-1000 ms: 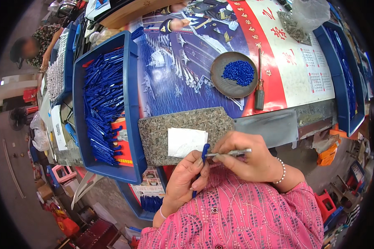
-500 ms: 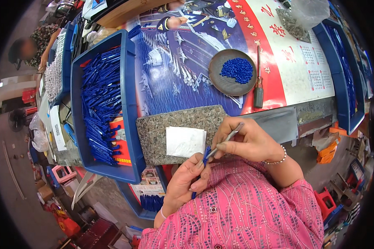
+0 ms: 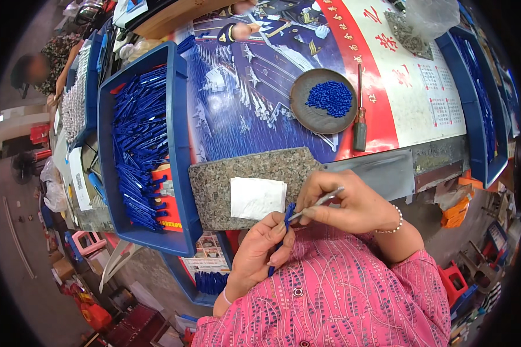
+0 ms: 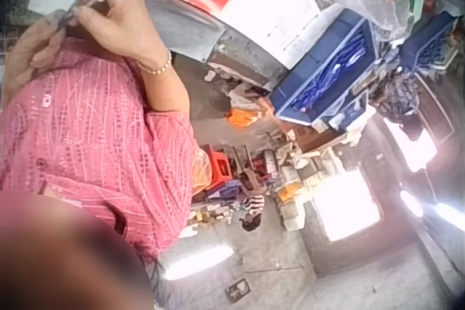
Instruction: Assembling small blue caps onto the ends of long blue plastic tubes at a manual workstation.
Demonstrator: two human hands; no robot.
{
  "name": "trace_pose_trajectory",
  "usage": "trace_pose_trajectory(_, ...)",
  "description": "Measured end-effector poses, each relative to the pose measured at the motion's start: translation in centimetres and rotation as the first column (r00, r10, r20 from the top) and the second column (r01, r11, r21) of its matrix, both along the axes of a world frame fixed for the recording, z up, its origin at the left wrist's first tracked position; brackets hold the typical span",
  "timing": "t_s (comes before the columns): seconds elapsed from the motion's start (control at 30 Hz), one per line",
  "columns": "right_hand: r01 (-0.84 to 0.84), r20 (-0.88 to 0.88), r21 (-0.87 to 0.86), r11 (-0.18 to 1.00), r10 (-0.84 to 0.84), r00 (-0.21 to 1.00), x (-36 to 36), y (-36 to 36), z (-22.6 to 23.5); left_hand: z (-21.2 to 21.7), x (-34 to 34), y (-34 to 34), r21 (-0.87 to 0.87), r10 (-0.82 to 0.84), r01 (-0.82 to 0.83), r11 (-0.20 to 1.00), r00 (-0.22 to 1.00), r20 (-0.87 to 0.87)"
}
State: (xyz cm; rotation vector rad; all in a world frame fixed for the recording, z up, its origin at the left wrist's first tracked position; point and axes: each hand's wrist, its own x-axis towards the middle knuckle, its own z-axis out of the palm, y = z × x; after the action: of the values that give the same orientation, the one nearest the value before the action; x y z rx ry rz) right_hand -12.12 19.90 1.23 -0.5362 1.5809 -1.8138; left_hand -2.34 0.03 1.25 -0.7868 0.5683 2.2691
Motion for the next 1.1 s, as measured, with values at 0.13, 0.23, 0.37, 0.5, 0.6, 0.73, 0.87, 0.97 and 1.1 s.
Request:
trace_pose_trajectory(0.13,0.051,0.452,-0.067,0.996,-0.015,0.892,-0.5,-0.5,-1.4,0.1,0.1,0.4,-0.166,-0.019,0.009,0.986,0.998,-0.061)
trace_pose_trajectory(0.23,0.082,0.579,-0.11,0.991,-0.003,0.816,-0.6,-0.4,-2.9,0.7,-0.1,0.5,-0.262,-0.047,0.02,0.965,0.994,-0.097)
trace_pose_trajectory(0.37,0.17,0.688,-0.172,0.97,-0.005,0.726,-0.2,-0.6,-3.5,0.6,-0.2,0.2,-0.164,-0.024,0.007,0.987,0.995,-0.101)
trace_pose_trajectory(0.5,0.22,0.63,-0.154,0.963,-0.076,0.773,0.6,-0.8,-2.0,0.1,-0.1,-0.3,0.048,0.045,-0.042,0.998,0.997,-0.064)
trace_pose_trajectory(0.6,0.252,0.51,-0.118,0.961,-0.159,0.845,1.4,-0.8,-0.5,-0.2,0.1,-0.4,0.071,0.058,-0.057,0.996,0.998,-0.021)
trace_pose_trajectory(0.73,0.2,0.192,-0.096,0.975,-0.179,0.965,1.6,-0.6,-0.2,-0.4,0.1,-0.1,0.026,0.028,-0.027,0.999,0.998,-0.058)
trace_pose_trajectory(0.87,0.187,0.197,-0.083,0.979,-0.168,0.966,1.6,-0.3,0.2,0.1,0.1,-0.2,0.003,0.036,-0.036,0.999,0.998,-0.054)
trace_pose_trajectory(0.97,0.224,0.219,-0.115,0.968,-0.195,0.956,1.9,-0.3,0.2,0.3,0.3,-0.3,-0.014,0.05,-0.05,0.999,0.998,-0.039)
trace_pose_trajectory(1.1,0.209,0.171,-0.077,0.975,-0.194,0.966,1.9,-0.2,0.6,0.5,0.2,-0.1,-0.052,0.034,-0.037,0.998,0.998,-0.057)
